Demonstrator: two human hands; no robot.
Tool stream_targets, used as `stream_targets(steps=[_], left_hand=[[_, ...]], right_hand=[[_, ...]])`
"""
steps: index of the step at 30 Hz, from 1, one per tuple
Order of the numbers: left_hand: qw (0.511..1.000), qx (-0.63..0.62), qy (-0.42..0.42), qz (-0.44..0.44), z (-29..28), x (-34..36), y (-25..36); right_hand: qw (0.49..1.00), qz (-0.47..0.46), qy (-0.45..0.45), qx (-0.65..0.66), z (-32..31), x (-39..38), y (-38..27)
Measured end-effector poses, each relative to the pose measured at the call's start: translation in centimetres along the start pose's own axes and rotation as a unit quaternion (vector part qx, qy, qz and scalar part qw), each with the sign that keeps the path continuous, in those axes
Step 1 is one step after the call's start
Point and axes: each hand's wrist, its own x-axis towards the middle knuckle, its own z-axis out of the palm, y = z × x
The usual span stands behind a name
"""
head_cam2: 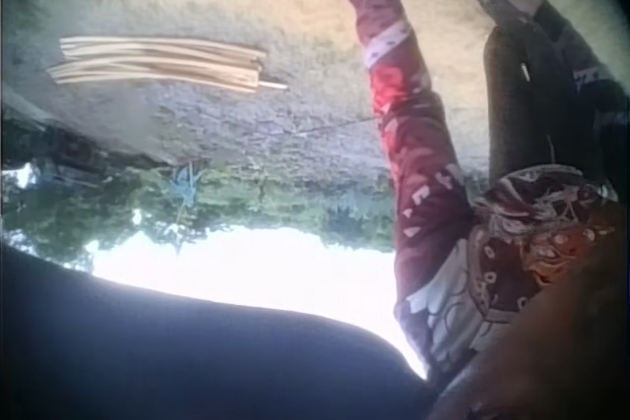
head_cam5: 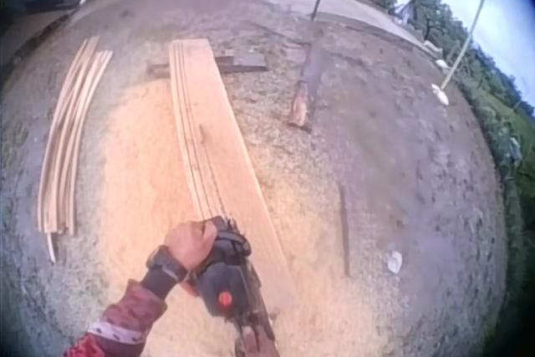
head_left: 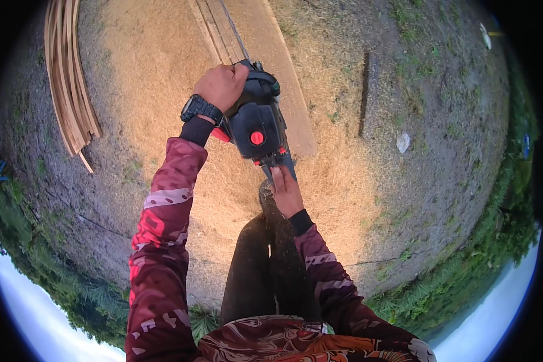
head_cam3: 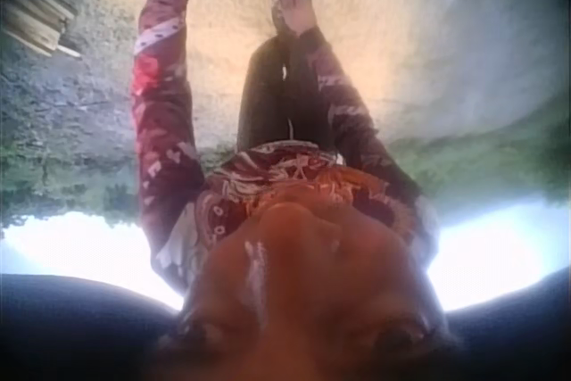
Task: The person cuts a length of wood using a chainsaw, creating a long straight cut through the plank.
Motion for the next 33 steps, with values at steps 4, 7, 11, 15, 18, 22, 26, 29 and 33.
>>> stream_targets(steps=[4, 7, 11, 15, 18, 22, 26, 29, 33], left_hand=[[0.999, -0.008, 0.042, 0.025, 0.2, 1.2, -1.3], [0.996, 0.011, 0.047, 0.078, -0.2, 1.9, -0.8], [1.000, 0.011, 0.007, 0.009, -0.9, 1.9, -0.3], [1.000, 0.000, -0.006, -0.014, -1.6, 2.7, -0.1], [1.000, 0.019, 0.009, 0.021, -1.6, 4.1, -1.2], [0.999, 0.026, 0.021, 0.032, -2.3, 4.9, -0.8], [1.000, 0.013, 0.014, -0.001, -2.6, 4.8, -0.4], [0.999, 0.001, 0.030, 0.022, -3.0, 5.5, -1.3], [1.000, 0.019, -0.012, 0.009, -3.9, 6.2, -0.9]], right_hand=[[1.000, -0.003, -0.006, -0.017, 0.3, 0.5, -1.4], [1.000, 0.012, -0.007, 0.007, 0.3, 1.0, -2.0], [0.998, -0.002, 0.006, -0.055, 0.4, 1.1, -2.7], [0.999, 0.003, 0.002, -0.051, 0.5, 1.6, -3.9], [1.000, 0.014, -0.003, -0.025, 0.9, 1.9, -5.6], [1.000, 0.019, 0.000, -0.021, 1.1, 2.2, -6.5], [0.999, 0.017, 0.009, -0.032, 1.5, 2.9, -5.2], [0.999, 0.025, -0.008, -0.022, 1.8, 3.2, -6.5], [1.000, 0.024, -0.011, -0.001, 1.9, 3.6, -7.1]])
